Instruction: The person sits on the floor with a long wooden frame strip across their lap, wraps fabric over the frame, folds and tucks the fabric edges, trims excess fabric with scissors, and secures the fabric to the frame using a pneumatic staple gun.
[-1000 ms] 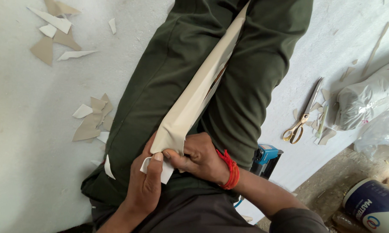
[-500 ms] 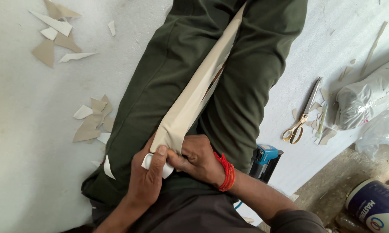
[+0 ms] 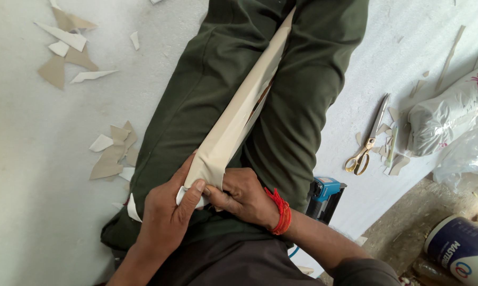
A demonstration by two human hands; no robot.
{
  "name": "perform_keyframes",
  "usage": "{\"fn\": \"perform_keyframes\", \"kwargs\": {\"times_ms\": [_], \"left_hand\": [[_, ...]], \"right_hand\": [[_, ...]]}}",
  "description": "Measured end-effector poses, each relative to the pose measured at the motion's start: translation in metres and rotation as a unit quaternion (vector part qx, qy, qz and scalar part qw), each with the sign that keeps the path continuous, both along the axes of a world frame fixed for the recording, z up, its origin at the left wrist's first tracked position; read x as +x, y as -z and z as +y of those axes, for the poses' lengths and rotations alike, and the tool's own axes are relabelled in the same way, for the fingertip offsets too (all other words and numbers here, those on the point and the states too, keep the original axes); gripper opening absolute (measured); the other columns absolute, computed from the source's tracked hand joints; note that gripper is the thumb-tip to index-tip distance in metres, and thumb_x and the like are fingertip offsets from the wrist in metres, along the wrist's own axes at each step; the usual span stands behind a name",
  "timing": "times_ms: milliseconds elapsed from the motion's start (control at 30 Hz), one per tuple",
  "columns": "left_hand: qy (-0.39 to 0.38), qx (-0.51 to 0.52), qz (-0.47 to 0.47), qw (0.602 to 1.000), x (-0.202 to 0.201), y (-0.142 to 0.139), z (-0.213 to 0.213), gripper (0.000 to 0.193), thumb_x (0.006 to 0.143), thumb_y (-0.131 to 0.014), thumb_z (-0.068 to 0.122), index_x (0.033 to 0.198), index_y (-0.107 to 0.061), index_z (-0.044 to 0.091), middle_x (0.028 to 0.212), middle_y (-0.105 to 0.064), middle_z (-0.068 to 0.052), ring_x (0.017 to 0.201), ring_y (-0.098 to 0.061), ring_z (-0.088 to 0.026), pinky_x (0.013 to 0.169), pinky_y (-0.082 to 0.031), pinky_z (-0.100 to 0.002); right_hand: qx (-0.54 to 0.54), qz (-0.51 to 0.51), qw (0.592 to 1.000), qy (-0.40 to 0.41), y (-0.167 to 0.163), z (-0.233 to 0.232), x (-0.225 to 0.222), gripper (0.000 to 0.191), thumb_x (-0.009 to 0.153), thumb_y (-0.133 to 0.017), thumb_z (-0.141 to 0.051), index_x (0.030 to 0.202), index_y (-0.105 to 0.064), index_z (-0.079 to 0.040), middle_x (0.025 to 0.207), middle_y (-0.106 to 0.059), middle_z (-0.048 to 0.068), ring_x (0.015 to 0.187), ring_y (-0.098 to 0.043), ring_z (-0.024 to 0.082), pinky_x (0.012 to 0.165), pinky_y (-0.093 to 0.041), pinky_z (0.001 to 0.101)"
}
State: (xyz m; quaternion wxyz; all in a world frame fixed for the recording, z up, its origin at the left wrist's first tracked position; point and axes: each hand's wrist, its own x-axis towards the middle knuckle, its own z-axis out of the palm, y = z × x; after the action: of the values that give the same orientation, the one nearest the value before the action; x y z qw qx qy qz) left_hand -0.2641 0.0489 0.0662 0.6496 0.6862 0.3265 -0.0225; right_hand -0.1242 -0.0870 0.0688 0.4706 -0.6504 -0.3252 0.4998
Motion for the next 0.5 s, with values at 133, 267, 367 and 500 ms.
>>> {"fn": "perform_keyframes", "kwargs": {"times_ms": [133, 267, 367, 500], "left_hand": [[-0.011, 0.108, -0.086, 0.99, 0.004, 0.002, -0.002, 0.044, 0.107, -0.054, 0.026, 0.14, -0.058, -0.003, 0.104, -0.074, -0.017, 0.087, -0.075, -0.021, 0.074, -0.058, -0.031], [-0.013, 0.15, -0.114, 0.982, 0.006, 0.003, -0.002, 0.041, 0.106, -0.058, 0.023, 0.136, -0.06, -0.004, 0.116, -0.071, -0.018, 0.096, -0.074, -0.024, 0.079, -0.059, -0.03], [-0.017, 0.12, -0.076, 0.99, 0.001, -0.006, -0.006, 0.045, 0.104, -0.059, 0.022, 0.138, -0.057, -0.007, 0.12, -0.067, -0.018, 0.101, -0.071, -0.023, 0.083, -0.056, -0.03], [-0.055, -0.127, 0.003, 0.99, -0.01, -0.019, -0.016, 0.039, 0.103, -0.052, 0.023, 0.131, -0.058, -0.004, 0.119, -0.06, -0.014, 0.091, -0.069, -0.019, 0.078, -0.058, -0.028]], "right_hand": [[0.014, -0.01, 1.0, 0.0, -0.001, -0.001, 0.0, 0.023, 0.109, -0.059, -0.022, 0.101, -0.067, -0.002, 0.079, -0.069, 0.004, 0.063, -0.07, 0.011, 0.059, -0.056, 0.0254], [0.008, -0.006, 1.0, 0.002, 0.0, -0.001, 0.0, 0.021, 0.108, -0.059, -0.021, 0.105, -0.068, -0.002, 0.081, -0.07, 0.004, 0.063, -0.07, 0.012, 0.059, -0.057, 0.0255], [0.013, -0.026, 1.0, -0.002, 0.0, -0.001, -0.001, 0.021, 0.107, -0.06, -0.021, 0.107, -0.069, -0.002, 0.081, -0.071, 0.004, 0.063, -0.071, 0.013, 0.059, -0.057, 0.0256], [0.024, -0.037, 0.999, 0.004, 0.001, -0.002, -0.002, 0.021, 0.108, -0.06, -0.02, 0.109, -0.071, -0.003, 0.082, -0.071, 0.004, 0.064, -0.071, 0.013, 0.06, -0.057, 0.0262]]}}
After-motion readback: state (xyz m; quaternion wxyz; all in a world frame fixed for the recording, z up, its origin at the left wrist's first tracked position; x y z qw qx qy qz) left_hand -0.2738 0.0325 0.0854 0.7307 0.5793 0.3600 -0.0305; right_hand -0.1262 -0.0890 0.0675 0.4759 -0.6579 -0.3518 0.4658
